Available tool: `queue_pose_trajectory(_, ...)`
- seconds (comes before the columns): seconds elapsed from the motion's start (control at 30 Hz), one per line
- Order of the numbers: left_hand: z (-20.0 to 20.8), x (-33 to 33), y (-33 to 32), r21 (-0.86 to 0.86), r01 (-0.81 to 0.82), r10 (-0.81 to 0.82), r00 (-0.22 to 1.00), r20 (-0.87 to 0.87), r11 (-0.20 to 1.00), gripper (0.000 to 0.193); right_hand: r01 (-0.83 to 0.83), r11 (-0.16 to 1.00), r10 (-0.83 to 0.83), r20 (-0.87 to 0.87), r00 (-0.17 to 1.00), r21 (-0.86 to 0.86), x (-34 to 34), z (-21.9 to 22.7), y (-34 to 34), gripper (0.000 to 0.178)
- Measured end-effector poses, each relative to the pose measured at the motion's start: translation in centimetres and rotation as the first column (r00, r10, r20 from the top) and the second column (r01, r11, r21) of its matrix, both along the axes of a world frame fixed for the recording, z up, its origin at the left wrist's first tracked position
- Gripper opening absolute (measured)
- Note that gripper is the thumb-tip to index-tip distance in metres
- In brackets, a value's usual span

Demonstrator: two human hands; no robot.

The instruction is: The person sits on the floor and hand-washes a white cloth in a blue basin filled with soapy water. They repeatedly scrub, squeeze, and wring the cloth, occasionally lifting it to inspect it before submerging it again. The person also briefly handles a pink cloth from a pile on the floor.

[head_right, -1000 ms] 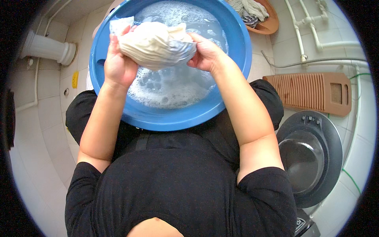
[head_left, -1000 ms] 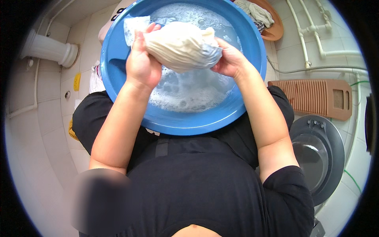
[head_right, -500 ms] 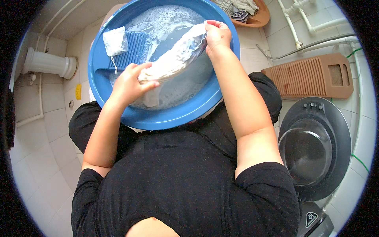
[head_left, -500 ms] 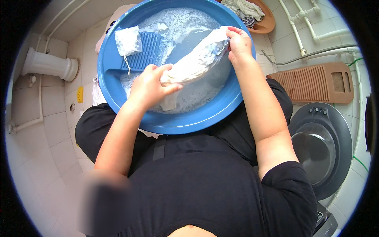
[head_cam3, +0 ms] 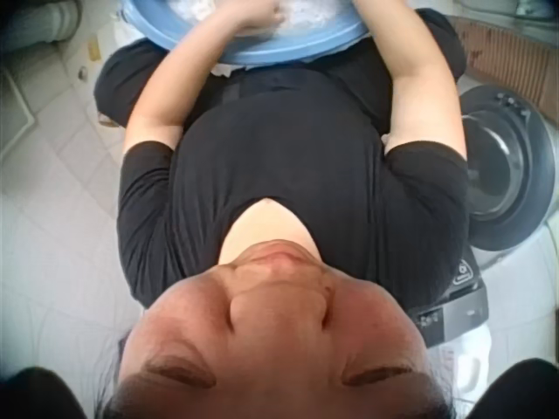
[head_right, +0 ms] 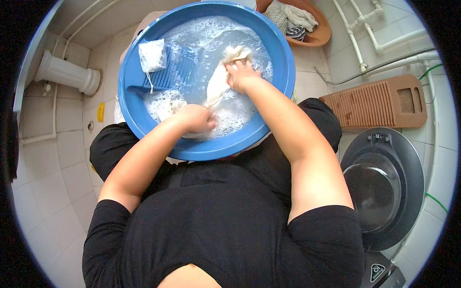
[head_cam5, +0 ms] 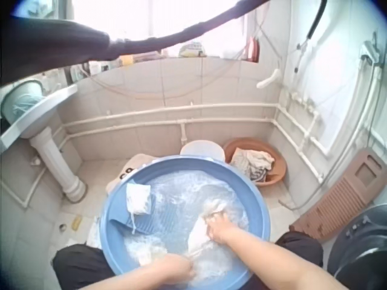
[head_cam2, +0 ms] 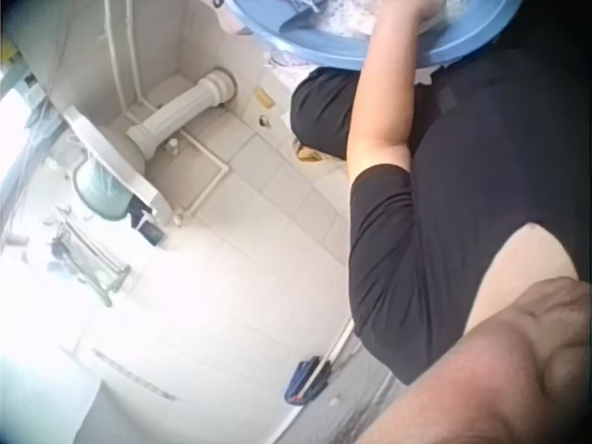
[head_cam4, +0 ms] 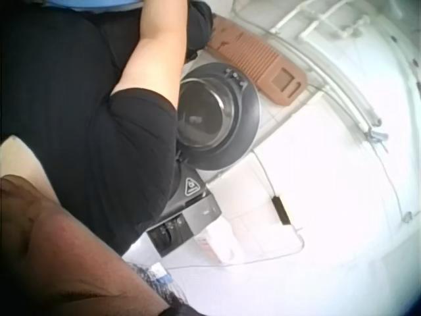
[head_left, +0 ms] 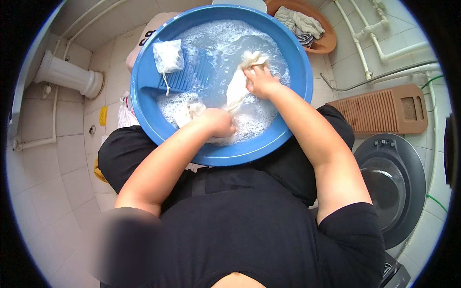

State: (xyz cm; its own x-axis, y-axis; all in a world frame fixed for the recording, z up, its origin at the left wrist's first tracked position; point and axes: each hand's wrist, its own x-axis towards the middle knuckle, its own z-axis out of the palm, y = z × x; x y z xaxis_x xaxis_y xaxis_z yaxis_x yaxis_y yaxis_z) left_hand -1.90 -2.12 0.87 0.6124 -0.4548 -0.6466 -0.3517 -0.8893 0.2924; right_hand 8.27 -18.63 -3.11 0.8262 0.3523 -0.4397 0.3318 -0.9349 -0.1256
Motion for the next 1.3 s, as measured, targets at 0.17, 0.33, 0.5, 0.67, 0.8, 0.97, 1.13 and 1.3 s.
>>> queue_pose_trajectory(0.17, -0.3, 2.2, -0.9, -0.045, -0.149, 0.148, 0.989, -0.019, 0.988, 0.035, -0.099, 0.984, 0.098, 0.016, 0.995, 0.145, 2.5, -4.3, -0.5, 0.061)
queue_pose_trajectory(0.33, -3.3, 3.4, -0.7, -0.566, -0.536, 0.724, 0.669, 0.168, 0.626, 0.025, 0.482, 0.335, -0.560, -0.240, 0.793, 0.809, 4.4, -4.2, -1.7, 0.045)
queue_pose_trajectory(0.5, -6.8, 4.9, -0.3, -0.816, -0.540, 0.851, 0.510, -0.125, 0.203, 0.047, 0.821, 0.321, -0.908, -0.093, 0.409, 0.472, 1.8, -3.3, 2.6, 0.060)
queue_pose_trajectory(0.67, -6.8, 5.0, 0.2, -0.610, -0.786, 0.769, 0.451, -0.453, 0.101, 0.029, 0.521, 0.766, -0.474, -0.216, 0.854, 0.377, 2.6, -0.9, 1.7, 0.064)
queue_pose_trajectory(0.8, -8.3, 5.6, 1.0, -0.747, -0.631, 0.899, 0.425, -0.106, 0.210, 0.017, 0.755, 0.295, -0.895, -0.108, 0.433, 0.586, 2.6, -4.1, 1.9, 0.066)
queue_pose_trajectory(0.97, -5.1, 5.2, -0.8, -0.625, -0.540, 0.567, 0.297, -0.769, -0.564, 0.037, 0.643, -0.121, -0.393, -0.631, 0.668, 0.756, 1.3, -3.5, 6.0, 0.052)
queue_pose_trajectory(1.13, -5.3, 6.2, 3.8, -0.076, -0.848, -0.300, 0.268, -0.916, -0.525, 0.056, -0.139, 0.459, -0.238, 0.273, 0.932, 0.877, -5.6, 5.4, 8.1, 0.032)
queue_pose_trajectory(1.3, -5.0, 6.1, 3.6, -0.126, -0.753, -0.050, 0.207, -0.977, -0.646, 0.027, -0.458, 0.425, -0.076, 0.534, 0.842, 0.781, -7.8, 5.3, 9.3, 0.018)
